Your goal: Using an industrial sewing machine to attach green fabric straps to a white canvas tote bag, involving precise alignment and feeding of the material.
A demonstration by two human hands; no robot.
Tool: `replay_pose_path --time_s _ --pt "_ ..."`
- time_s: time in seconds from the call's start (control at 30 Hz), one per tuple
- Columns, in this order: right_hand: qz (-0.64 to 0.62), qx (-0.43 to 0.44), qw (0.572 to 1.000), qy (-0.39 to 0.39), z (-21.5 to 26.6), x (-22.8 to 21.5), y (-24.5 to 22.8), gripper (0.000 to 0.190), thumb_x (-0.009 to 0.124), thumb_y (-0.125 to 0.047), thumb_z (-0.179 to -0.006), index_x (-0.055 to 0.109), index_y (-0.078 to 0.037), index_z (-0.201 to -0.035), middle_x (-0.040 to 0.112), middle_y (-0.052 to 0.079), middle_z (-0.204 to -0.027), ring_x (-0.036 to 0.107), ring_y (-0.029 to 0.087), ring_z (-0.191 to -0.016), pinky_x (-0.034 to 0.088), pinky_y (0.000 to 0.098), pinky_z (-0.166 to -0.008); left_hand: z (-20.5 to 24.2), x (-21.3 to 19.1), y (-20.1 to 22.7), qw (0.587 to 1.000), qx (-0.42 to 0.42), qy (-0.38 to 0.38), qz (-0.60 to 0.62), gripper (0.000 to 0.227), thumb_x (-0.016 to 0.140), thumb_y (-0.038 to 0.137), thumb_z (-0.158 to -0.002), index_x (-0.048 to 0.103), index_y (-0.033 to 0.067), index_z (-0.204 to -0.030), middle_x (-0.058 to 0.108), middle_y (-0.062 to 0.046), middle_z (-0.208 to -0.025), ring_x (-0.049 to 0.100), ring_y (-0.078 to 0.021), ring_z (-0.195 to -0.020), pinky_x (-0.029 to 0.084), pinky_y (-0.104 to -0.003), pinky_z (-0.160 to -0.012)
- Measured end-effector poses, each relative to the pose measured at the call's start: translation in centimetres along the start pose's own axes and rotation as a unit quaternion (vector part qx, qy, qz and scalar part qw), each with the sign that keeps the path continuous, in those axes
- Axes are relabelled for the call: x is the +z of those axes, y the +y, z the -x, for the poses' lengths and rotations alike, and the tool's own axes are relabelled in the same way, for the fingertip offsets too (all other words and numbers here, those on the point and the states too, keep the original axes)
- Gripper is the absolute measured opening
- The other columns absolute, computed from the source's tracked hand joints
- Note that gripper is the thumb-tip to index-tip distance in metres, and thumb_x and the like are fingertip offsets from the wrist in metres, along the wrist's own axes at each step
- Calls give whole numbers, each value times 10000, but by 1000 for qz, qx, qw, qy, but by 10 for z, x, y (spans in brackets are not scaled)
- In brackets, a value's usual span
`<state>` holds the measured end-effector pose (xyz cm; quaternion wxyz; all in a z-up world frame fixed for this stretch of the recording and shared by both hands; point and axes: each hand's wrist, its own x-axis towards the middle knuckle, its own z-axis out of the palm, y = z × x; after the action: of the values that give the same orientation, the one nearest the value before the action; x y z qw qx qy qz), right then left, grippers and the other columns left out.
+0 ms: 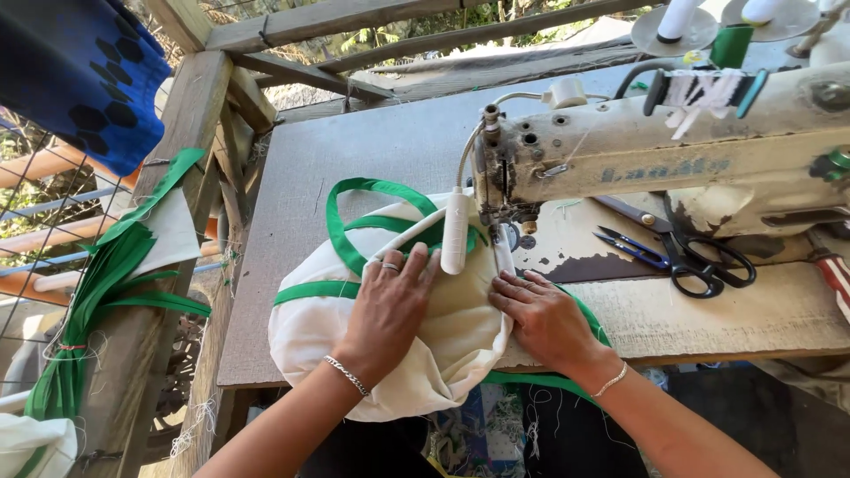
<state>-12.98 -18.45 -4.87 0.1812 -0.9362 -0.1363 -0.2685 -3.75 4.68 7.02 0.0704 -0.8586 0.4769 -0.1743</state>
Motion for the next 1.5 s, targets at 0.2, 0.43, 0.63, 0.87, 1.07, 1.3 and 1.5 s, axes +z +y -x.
replay_pose_path --time_s 0.2,0.43,0.63,0.87,1.07,1.3,1.5 --pt "-15 9 1000 -22 0 0 1 343 677 -90 -910 760 -196 -1225 741 63 -1254 670 283 -1217 470 485 -1099 0 15 3 994 -8 -83 -72 229 662 28 -811 682 96 -1028 604 -59 -923 584 -277 -798 372 -480 -742" --pt "2 0 1000 -18 4 8 7 342 696 -130 -908 753 -220 -1233 718 45 -1304 646 262 -1259 462 457 -1105 -23 5 20 919 117 -223 303 152 661 237 -760 652 147 -637 635 -90 -559 622 -308 -561 435 -426 -543" --pt "13 -8 1000 -13 6 5 4 325 664 -120 -898 764 -209 -1194 730 47 -1281 650 251 -1254 487 468 -1086 -57 31 -1 973 127 -54 183 347 685 358 -864 589 246 -1179 609 -69 -1181 537 -348 -1188 326 -611 -979" --pt "7 -33 999 6 -2 -5 3 354 602 -46 -835 781 -179 -1110 751 34 -1234 667 248 -1228 509 454 -1063 -24 15 5 927 110 -138 332 571 562 405 -962 559 14 -1379 700 -246 -1225 646 -427 -1189 457 -540 -1029" --pt "16 -43 998 30 5 6 11 282 547 -64 -815 786 -140 -945 777 58 -1089 710 297 -1129 541 458 -1043 -43 20 29 888 53 -111 443 277 527 352 -993 675 118 -968 749 -161 -895 716 -420 -924 587 -536 -811" --pt "9 -48 998 34 -2 1 9 276 539 -72 -822 779 -175 -911 777 42 -972 733 297 -1056 576 439 -980 -34 98 43 881 59 53 466 108 496 70 -916 556 108 -998 545 -77 -1008 661 -406 -999 581 -396 -750" --pt "7 -24 1000 10 2 1 10 251 558 -104 -886 795 -174 -931 782 65 -990 737 304 -1052 566 447 -1000 -23 110 59 843 169 236 452 231 372 46 -949 528 39 -778 518 -75 -788 588 -380 -881 541 -374 -720"
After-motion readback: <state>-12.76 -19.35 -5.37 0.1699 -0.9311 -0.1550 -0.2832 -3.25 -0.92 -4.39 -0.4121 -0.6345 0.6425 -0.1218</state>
